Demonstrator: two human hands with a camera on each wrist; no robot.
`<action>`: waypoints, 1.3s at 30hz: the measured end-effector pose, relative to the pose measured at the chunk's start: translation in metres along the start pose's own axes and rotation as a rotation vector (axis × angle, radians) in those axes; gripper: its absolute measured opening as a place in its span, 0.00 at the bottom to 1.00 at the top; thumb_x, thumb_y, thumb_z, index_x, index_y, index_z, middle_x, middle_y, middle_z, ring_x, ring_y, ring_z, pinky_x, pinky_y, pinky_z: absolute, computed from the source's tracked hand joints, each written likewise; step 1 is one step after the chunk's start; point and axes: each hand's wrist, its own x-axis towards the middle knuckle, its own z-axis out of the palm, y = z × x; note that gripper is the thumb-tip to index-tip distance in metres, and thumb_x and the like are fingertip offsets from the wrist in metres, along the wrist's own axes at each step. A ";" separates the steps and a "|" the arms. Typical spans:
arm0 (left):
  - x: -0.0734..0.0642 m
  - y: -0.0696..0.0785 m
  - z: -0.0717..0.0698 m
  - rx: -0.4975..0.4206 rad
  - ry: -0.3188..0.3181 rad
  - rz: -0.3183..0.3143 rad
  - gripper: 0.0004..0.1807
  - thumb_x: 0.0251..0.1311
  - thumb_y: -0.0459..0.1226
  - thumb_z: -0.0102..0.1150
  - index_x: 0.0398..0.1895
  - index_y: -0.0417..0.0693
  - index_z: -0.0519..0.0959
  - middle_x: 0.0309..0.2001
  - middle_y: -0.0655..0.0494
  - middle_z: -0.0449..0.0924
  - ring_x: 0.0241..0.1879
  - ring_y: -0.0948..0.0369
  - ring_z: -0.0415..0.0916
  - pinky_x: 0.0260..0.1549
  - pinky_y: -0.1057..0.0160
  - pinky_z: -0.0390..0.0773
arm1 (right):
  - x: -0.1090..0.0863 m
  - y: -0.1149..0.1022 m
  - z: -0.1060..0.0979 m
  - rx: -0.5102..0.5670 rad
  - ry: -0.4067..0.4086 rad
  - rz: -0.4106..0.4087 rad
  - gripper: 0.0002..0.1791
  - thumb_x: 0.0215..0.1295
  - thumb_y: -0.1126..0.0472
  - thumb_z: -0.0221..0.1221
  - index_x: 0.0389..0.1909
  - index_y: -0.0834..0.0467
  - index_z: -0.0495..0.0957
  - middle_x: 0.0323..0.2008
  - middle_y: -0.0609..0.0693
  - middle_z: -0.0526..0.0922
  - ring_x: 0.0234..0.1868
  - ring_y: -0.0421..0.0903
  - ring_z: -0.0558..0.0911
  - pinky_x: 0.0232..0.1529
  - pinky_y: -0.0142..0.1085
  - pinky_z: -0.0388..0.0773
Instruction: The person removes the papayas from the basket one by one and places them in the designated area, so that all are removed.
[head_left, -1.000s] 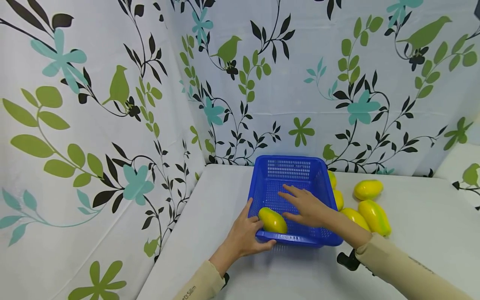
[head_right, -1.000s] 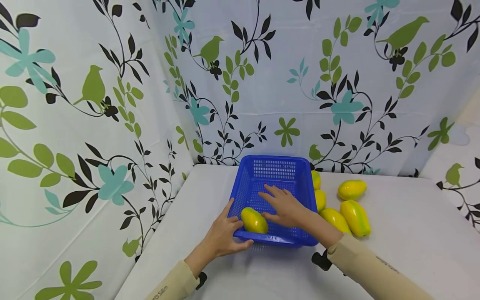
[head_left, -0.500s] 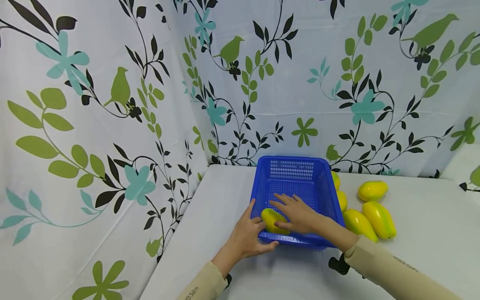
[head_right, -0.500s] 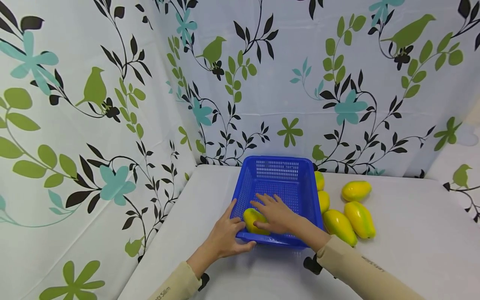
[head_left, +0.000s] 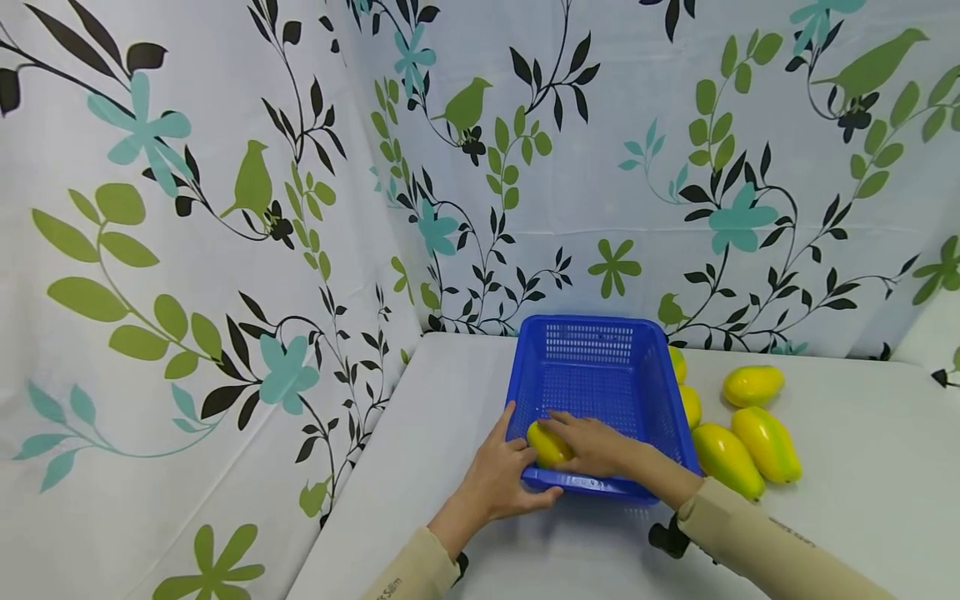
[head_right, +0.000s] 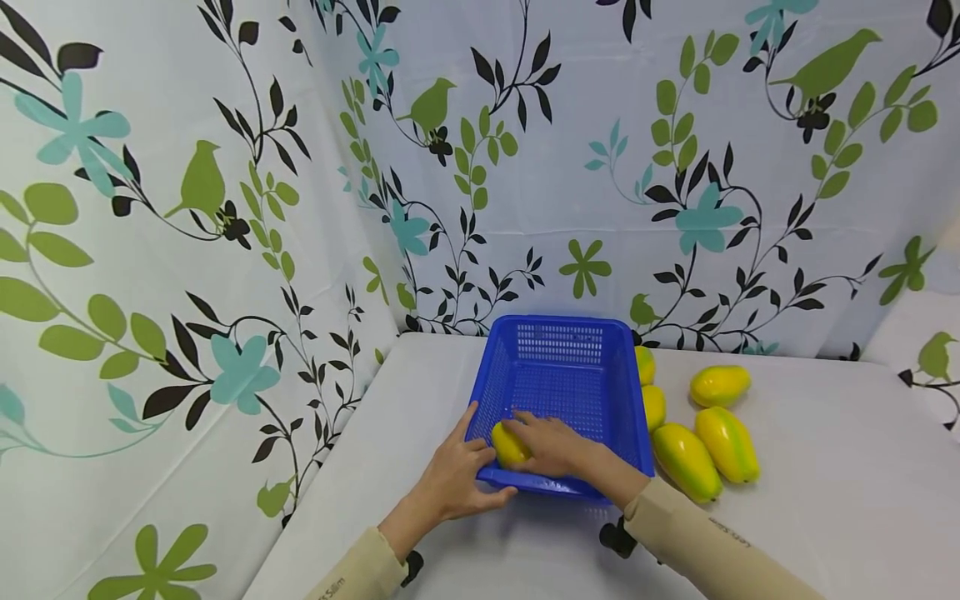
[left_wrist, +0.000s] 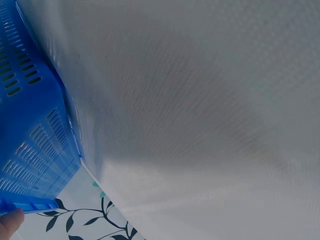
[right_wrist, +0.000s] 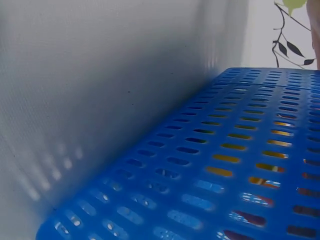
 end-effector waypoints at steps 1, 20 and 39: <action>0.000 0.000 0.000 0.001 -0.003 0.000 0.31 0.53 0.67 0.44 0.27 0.52 0.82 0.28 0.59 0.83 0.54 0.53 0.74 0.68 0.43 0.48 | 0.000 0.000 0.000 0.013 -0.011 0.008 0.35 0.60 0.44 0.58 0.66 0.55 0.63 0.65 0.60 0.65 0.57 0.61 0.73 0.56 0.64 0.67; 0.002 0.002 -0.003 0.002 -0.009 -0.015 0.34 0.52 0.68 0.43 0.29 0.49 0.83 0.28 0.58 0.82 0.56 0.50 0.72 0.68 0.43 0.48 | 0.001 0.012 0.003 0.071 -0.060 0.015 0.42 0.56 0.40 0.60 0.68 0.53 0.59 0.60 0.53 0.70 0.47 0.49 0.75 0.52 0.55 0.75; 0.003 0.000 -0.004 0.026 -0.001 -0.005 0.36 0.51 0.69 0.41 0.28 0.49 0.84 0.29 0.56 0.84 0.53 0.54 0.75 0.69 0.45 0.47 | -0.023 0.010 -0.034 0.015 0.013 0.047 0.44 0.53 0.39 0.62 0.69 0.50 0.59 0.61 0.49 0.69 0.45 0.43 0.74 0.49 0.48 0.77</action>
